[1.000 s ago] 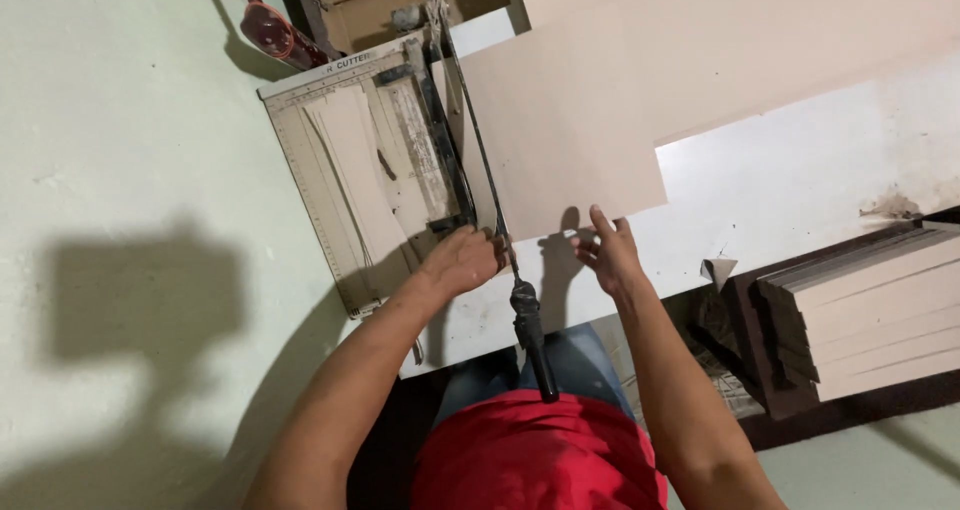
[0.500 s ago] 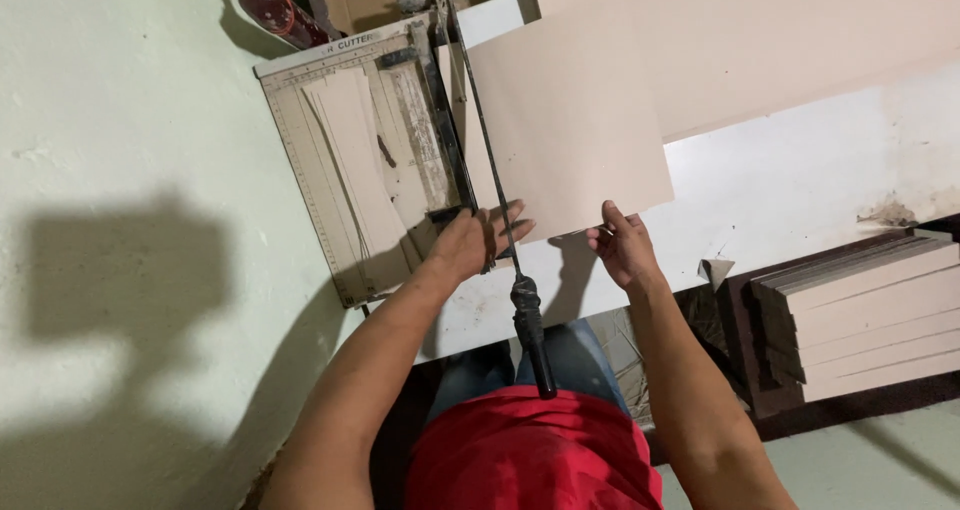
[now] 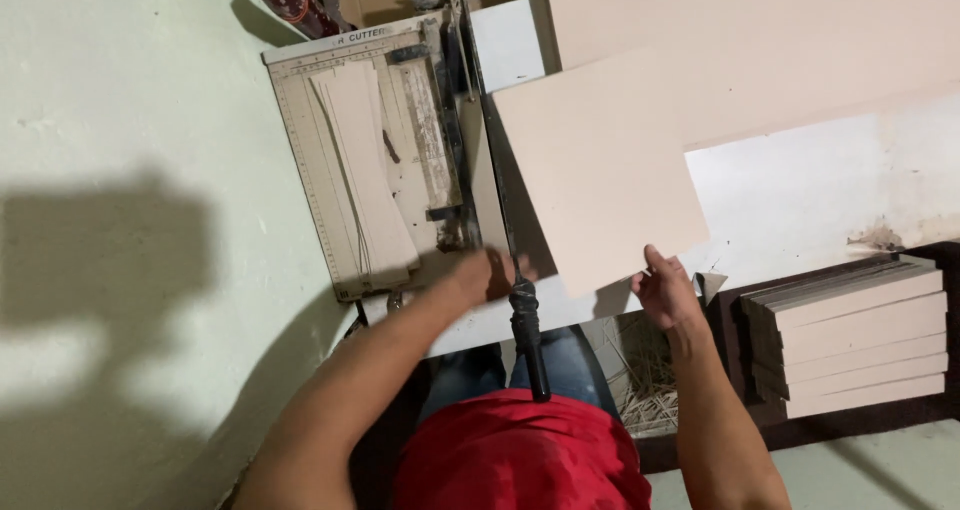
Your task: The person uses a manual paper cutter to trim a large sheet of light-colored paper. They align the paper against the guide, pull down the cutting arm to slice the sheet, and then remove the cut piece.
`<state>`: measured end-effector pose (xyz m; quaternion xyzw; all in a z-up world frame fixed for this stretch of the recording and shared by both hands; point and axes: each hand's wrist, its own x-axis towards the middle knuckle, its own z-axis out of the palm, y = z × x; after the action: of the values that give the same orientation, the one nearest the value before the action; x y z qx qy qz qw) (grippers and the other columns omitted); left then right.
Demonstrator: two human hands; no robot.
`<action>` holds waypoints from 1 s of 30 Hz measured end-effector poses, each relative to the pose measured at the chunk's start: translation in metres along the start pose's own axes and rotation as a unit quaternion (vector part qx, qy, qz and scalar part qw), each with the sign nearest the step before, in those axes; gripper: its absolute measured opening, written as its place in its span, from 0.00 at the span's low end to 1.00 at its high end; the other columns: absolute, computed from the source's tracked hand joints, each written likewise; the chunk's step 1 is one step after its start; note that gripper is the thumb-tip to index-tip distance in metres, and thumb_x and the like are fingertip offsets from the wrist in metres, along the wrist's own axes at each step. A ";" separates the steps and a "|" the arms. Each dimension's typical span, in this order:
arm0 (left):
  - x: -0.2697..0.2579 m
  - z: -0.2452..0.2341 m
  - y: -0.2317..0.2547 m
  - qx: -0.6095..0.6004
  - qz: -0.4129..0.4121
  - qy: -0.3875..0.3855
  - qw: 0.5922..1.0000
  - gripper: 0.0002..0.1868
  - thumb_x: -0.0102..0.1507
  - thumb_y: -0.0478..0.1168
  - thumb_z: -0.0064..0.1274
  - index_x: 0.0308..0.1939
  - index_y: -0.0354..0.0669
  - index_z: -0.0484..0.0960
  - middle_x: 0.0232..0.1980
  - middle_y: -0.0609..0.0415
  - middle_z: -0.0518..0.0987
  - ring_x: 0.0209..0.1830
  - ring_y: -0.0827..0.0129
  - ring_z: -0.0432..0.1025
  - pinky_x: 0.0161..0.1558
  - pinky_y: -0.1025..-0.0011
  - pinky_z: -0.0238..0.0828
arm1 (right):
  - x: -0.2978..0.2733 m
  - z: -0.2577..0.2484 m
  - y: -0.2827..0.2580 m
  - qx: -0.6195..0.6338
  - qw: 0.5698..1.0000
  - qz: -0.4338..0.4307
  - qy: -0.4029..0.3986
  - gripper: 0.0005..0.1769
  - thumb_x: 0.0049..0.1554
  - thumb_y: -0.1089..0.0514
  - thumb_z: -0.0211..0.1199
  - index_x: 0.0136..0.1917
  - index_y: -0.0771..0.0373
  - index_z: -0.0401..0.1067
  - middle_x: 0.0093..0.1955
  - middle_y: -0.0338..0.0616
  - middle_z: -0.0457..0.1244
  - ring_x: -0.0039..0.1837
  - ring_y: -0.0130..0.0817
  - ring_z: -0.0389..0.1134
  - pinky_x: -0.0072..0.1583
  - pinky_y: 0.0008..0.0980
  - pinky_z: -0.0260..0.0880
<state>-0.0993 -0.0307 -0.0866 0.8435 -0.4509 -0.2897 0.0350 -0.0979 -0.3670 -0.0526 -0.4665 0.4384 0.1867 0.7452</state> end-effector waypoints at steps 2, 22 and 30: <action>-0.022 0.006 0.030 0.026 -0.014 -0.017 0.999 0.05 0.69 0.40 0.36 0.43 0.55 0.68 0.46 0.54 0.74 0.39 0.57 0.73 0.38 0.56 0.67 | -0.010 0.004 0.005 -0.038 0.999 0.014 0.005 0.19 0.62 0.52 0.69 0.39 0.56 0.61 0.31 0.34 0.59 0.35 0.40 0.73 0.41 0.32 0.81; -0.143 -0.075 -0.083 -0.014 -0.196 0.107 0.975 0.09 0.70 0.41 0.45 0.54 0.52 0.72 0.58 0.52 0.69 0.55 0.54 0.72 0.51 0.59 0.65 | -0.015 0.135 0.020 -0.133 0.989 0.000 -0.058 0.19 0.65 0.50 0.64 0.42 0.69 0.71 0.41 0.60 0.70 0.42 0.39 0.76 0.51 0.36 0.80; -0.038 -0.143 -0.074 -0.242 -0.384 0.102 0.885 0.60 0.57 0.59 0.66 0.82 0.53 0.43 0.81 0.26 0.39 0.81 0.31 0.29 0.75 0.37 0.17 | -0.004 0.135 0.020 -0.226 0.973 0.008 -0.036 0.24 0.65 0.43 0.63 0.43 0.67 0.73 0.42 0.48 0.70 0.45 0.37 0.75 0.54 0.42 0.78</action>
<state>0.0136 0.0144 0.0256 0.9410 -0.0019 -0.2927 0.1700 -0.0489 -0.2403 -0.0351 -0.6124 0.3616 0.3031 0.6343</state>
